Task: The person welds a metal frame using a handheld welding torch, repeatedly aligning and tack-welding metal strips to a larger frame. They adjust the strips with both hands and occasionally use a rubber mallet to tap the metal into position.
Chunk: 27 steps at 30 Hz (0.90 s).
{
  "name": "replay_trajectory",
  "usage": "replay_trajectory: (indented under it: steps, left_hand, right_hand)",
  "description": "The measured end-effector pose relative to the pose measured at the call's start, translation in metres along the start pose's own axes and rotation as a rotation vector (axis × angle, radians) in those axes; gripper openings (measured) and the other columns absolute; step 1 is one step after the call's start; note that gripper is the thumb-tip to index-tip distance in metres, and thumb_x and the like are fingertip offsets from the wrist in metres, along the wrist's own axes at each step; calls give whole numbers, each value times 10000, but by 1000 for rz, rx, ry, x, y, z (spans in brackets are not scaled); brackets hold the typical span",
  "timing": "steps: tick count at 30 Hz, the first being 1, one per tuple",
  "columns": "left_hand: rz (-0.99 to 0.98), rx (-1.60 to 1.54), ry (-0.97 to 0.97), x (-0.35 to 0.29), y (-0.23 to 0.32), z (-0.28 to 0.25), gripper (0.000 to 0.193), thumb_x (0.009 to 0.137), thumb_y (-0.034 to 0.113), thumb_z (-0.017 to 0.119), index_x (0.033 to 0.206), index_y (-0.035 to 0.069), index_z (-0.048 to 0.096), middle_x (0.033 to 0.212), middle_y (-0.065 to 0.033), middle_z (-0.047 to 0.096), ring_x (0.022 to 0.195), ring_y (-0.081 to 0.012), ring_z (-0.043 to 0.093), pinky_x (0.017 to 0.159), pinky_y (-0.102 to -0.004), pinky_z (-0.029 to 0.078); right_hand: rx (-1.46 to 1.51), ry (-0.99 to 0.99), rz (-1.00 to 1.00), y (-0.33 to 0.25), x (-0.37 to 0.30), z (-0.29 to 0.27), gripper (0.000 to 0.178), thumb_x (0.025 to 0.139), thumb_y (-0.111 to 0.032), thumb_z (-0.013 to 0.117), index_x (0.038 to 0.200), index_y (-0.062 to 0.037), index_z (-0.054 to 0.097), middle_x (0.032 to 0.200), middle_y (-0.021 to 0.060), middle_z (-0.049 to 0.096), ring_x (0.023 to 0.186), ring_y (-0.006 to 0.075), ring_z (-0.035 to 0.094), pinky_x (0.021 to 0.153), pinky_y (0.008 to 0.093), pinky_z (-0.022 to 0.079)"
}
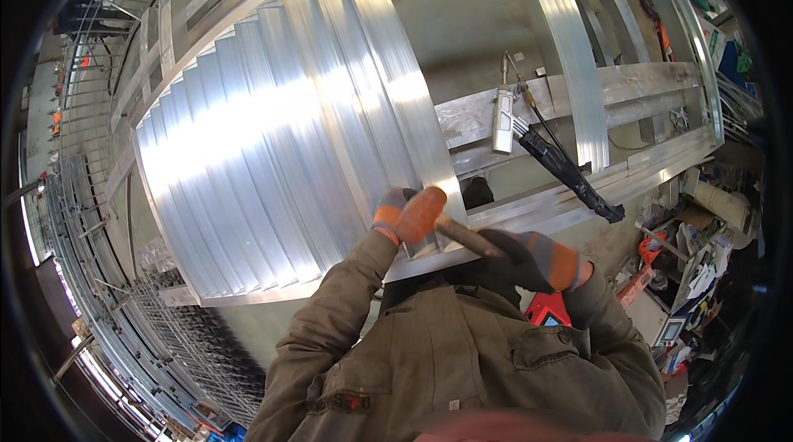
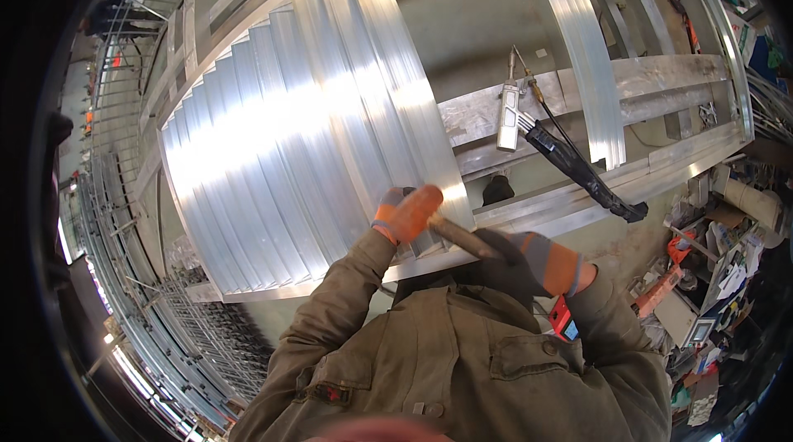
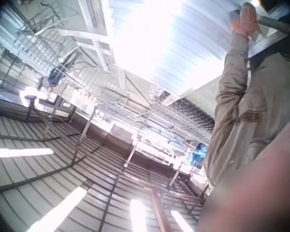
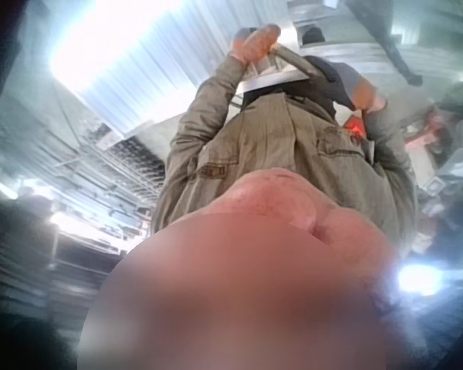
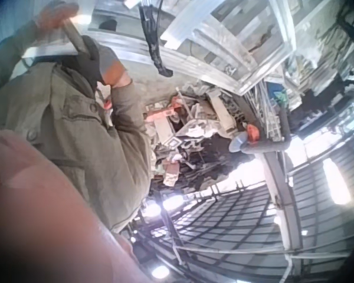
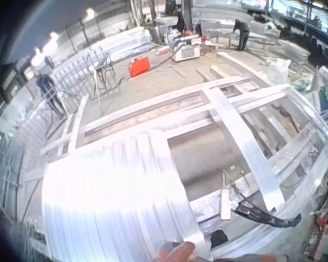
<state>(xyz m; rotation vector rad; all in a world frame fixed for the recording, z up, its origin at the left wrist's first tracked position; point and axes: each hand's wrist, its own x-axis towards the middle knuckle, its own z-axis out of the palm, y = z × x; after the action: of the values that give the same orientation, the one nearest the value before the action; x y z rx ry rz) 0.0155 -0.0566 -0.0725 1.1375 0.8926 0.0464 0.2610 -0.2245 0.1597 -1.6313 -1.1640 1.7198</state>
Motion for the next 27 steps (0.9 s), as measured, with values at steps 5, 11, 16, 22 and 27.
replay_trajectory:
  steps: [5, 11, 16, 22, 27]
  left_hand:
    - [-500, 288, 21, -3, 39, 6, 387, 983, 408, 809, 900, 30, 805, 732, -76, 775, 578, -151, 680, 549, -325, 550]
    - [-506, 399, 41, -3, 53, 12, 530, 963, 530, 723, 712, 68, 788, 651, -59, 734, 523, -193, 620, 543, -396, 503]
    - [-419, 298, 9, -6, 41, 6, 519, 988, 510, 712, 751, 57, 800, 659, -71, 739, 531, -215, 633, 555, -405, 516]
    - [-455, 354, 1, 2, 38, 6, 546, 1023, 514, 703, 772, 40, 805, 677, -97, 755, 551, -231, 661, 578, -426, 539]
    - [-406, 467, -44, 4, 38, 1, 528, 1016, 494, 743, 788, 23, 817, 709, -108, 776, 593, -206, 708, 578, -350, 568]
  right_hand:
    - [328, 116, 172, -22, 8, -22, 512, 1115, -324, 618, 1524, -18, 584, 907, 64, 701, 797, 134, 698, 664, 342, 552]
    - [405, 261, 172, -28, 55, -5, 587, 1120, -308, 597, 1648, -74, 491, 912, 40, 653, 746, 104, 635, 638, 305, 535]
    - [496, 187, 4, -30, 108, 6, 447, 1092, -236, 625, 1498, -58, 570, 986, 28, 642, 852, 129, 653, 717, 333, 568]
    - [253, 537, -299, -31, 121, 12, 414, 1070, -185, 707, 1451, -74, 592, 991, 62, 671, 850, 116, 657, 653, 325, 552]
    - [276, 941, -155, 3, 44, -47, 339, 1113, -232, 661, 1342, 18, 642, 861, 53, 683, 684, 107, 629, 605, 304, 520]
